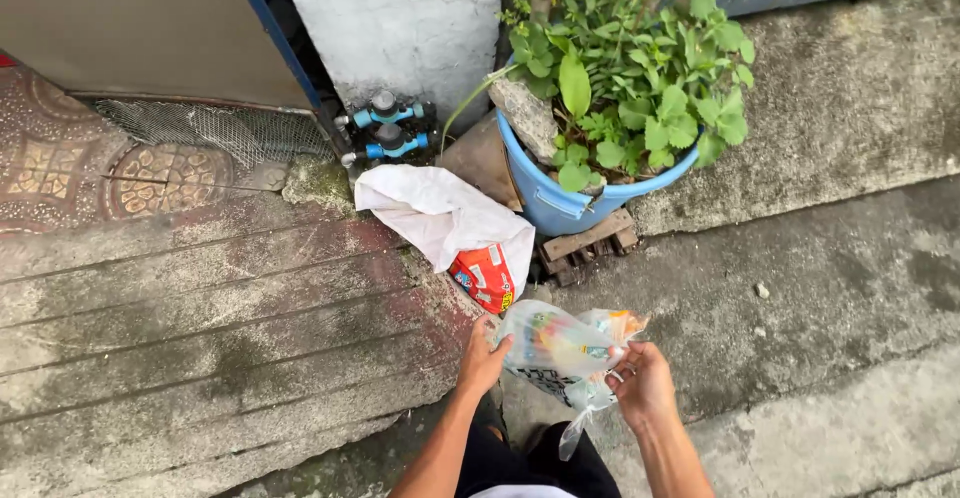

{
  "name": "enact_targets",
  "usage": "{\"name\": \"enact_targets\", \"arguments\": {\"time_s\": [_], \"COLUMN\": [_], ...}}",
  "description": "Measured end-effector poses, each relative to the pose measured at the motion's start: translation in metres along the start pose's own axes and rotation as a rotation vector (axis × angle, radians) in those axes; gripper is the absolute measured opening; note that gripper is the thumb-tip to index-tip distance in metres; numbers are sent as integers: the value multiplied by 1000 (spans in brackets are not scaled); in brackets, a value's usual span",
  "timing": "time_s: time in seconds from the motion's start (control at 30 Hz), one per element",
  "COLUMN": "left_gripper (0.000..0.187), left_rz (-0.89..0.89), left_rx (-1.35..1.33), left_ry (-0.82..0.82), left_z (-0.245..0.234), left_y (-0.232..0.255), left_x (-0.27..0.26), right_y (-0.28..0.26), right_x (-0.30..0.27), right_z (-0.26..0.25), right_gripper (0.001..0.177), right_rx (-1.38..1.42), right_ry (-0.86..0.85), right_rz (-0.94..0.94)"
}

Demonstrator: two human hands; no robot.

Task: Sort trash from a plastic bag and other containers into a waste bin.

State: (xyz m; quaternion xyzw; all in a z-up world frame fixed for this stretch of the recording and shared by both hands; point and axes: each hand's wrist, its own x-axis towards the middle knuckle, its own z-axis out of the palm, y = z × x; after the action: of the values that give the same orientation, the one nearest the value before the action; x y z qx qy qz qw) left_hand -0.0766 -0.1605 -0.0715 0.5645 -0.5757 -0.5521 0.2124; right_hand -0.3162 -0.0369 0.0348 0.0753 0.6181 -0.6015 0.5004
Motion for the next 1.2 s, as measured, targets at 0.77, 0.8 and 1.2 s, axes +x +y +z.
{"name": "enact_targets", "arguments": {"time_s": [0.77, 0.8, 1.2], "left_gripper": [61, 58, 65], "left_rz": [-245, -317, 2], "left_rx": [241, 336, 554], "left_ry": [425, 401, 447], "left_z": [-78, -88, -205], "left_y": [0, 1, -68], "left_x": [193, 203, 367], "right_y": [41, 44, 69], "right_x": [150, 146, 122], "right_z": [127, 135, 218], "right_gripper": [22, 24, 38], "right_rx": [-184, -220, -351], "right_ry": [-185, -182, -62], "right_rz": [344, 331, 308]}}
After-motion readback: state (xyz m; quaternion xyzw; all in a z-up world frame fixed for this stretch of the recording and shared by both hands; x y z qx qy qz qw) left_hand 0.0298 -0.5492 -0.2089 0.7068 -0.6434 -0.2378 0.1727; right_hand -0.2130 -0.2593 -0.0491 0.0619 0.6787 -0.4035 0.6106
